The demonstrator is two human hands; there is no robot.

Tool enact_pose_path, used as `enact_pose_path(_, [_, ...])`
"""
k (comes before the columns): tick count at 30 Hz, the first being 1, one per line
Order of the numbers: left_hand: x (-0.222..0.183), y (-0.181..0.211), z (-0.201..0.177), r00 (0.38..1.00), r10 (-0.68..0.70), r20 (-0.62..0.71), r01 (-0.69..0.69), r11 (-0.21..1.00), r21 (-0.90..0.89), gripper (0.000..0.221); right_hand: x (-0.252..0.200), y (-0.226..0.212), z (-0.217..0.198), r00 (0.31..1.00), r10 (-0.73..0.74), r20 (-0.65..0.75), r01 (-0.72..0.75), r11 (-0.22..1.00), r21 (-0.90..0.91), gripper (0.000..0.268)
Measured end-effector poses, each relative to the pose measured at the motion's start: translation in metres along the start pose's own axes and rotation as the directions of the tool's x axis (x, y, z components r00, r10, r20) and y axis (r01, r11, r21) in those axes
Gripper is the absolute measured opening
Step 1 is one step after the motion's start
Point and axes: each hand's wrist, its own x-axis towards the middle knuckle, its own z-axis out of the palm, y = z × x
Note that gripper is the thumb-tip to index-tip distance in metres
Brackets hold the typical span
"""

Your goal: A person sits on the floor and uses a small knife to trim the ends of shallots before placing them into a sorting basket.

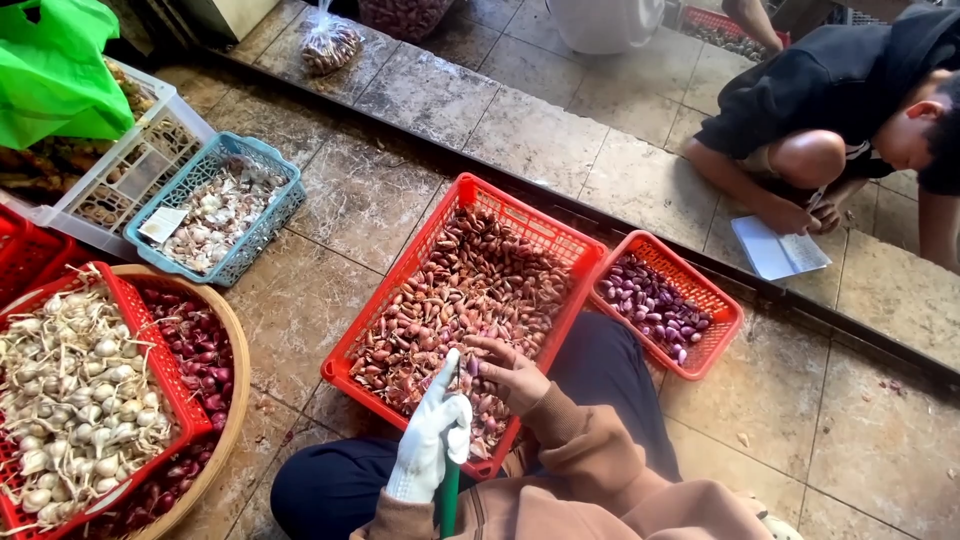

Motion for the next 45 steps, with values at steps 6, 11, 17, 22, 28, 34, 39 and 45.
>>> enact_pose_path(6, [-0.003,0.002,0.004,1.0,0.003,0.009,-0.003,1.0,-0.029,0.079,0.003,0.004,-0.011,0.999,0.052,-0.012,-0.051,0.996,0.077,0.044])
enact_pose_path(11, [-0.001,0.005,0.009,0.985,0.099,-0.138,-0.088,0.992,0.09,0.08,-0.001,0.0,-0.002,0.999,0.025,-0.022,-0.022,0.992,0.125,0.053])
enact_pose_path(17, [-0.003,0.003,0.011,0.996,0.063,-0.056,-0.054,0.986,0.156,0.088,0.006,0.007,-0.02,0.998,-0.021,-0.065,0.023,0.999,0.035,0.039])
enact_pose_path(22, [-0.004,0.005,0.014,1.0,0.024,-0.008,-0.022,0.979,0.201,0.095,0.003,-0.002,-0.02,0.994,-0.033,-0.1,0.037,0.999,0.034,0.033])
enact_pose_path(28, [0.002,0.004,-0.008,0.978,0.074,-0.197,-0.026,0.971,0.238,0.106,-0.015,-0.066,-0.071,0.868,-0.254,-0.427,0.321,0.943,0.09,0.024])
enact_pose_path(34, [0.007,-0.012,-0.071,0.961,0.041,-0.273,-0.002,0.99,0.141,0.066,-0.02,-0.091,-0.127,0.594,-0.383,-0.708,0.624,0.775,0.104,0.036])
enact_pose_path(39, [0.007,-0.022,-0.085,0.948,-0.015,-0.319,0.096,0.966,0.239,0.07,0.002,-0.083,-0.049,0.703,-0.258,-0.663,0.112,0.961,-0.255,0.038])
enact_pose_path(45, [0.004,-0.02,-0.084,0.922,0.001,-0.386,0.092,0.97,0.224,0.042,0.065,-0.07,-0.019,0.837,-0.182,-0.516,-0.38,0.486,-0.787,0.036])
